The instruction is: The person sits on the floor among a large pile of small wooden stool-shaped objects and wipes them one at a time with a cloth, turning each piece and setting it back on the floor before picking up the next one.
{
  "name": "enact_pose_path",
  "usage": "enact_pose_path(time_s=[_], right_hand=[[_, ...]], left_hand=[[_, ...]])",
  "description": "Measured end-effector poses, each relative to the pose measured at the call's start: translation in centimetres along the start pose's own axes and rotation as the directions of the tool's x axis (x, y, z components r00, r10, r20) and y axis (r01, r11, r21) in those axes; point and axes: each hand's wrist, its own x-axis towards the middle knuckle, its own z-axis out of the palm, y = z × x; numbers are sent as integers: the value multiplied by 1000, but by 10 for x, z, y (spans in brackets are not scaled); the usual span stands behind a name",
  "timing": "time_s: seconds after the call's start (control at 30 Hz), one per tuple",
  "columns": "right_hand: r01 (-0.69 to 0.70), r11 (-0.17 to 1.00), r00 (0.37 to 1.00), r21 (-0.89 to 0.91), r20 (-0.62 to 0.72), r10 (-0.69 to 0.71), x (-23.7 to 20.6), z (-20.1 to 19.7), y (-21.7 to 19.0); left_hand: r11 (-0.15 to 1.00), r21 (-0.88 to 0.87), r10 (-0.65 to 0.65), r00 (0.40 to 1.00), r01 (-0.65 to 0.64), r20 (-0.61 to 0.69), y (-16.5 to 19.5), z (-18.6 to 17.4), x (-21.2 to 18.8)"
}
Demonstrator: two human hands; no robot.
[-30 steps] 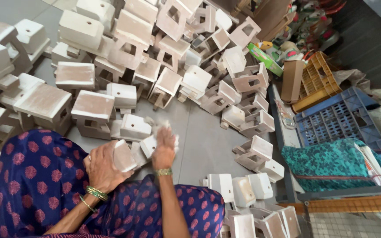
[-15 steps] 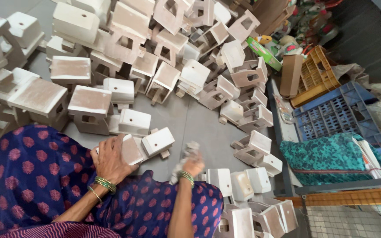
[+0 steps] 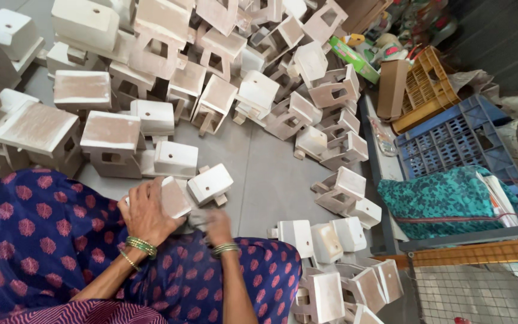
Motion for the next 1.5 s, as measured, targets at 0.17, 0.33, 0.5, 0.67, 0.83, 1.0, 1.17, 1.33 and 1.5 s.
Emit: enact_pose_path(time_s=[0.17, 0.33, 0.5, 0.67, 0.83, 1.0, 1.17, 1.33, 1.5], right_hand=[[-96, 984, 883, 147, -444, 153, 41, -37, 17], [327, 871, 860, -366, -267, -435, 28, 4, -16], [326, 943, 939, 66, 93, -331, -14, 19, -8], [242, 966, 916, -87, -308, -257, 2, -28, 46], [-169, 979, 910, -114, -399, 110, 9, -45, 69], [-233, 969, 816, 81, -527, 240, 4, -50, 70], [-138, 980, 734, 142, -650, 197, 15, -47, 53], [-43, 920, 856, 390, -461, 235, 34, -7, -5], [-71, 898, 953, 435, -236, 190, 8, 34, -40]], left_hand=[[1000, -2, -23, 996, 23, 92, -7, -3, 7], [1000, 7, -1, 999, 1, 39, -1, 0, -1], [996, 16, 86, 996, -86, 19, 0, 8, -10], [984, 26, 167, 959, -178, 229, 10, 27, 0], [959, -44, 275, 891, -279, 362, 36, 51, 40], [973, -53, 229, 902, -225, 366, 66, 67, 65], [966, -23, 253, 918, -258, 304, 79, 72, 70], [962, -11, 263, 923, -271, 281, 78, 70, 70], [966, -16, 252, 923, -259, 290, 75, 70, 75]])
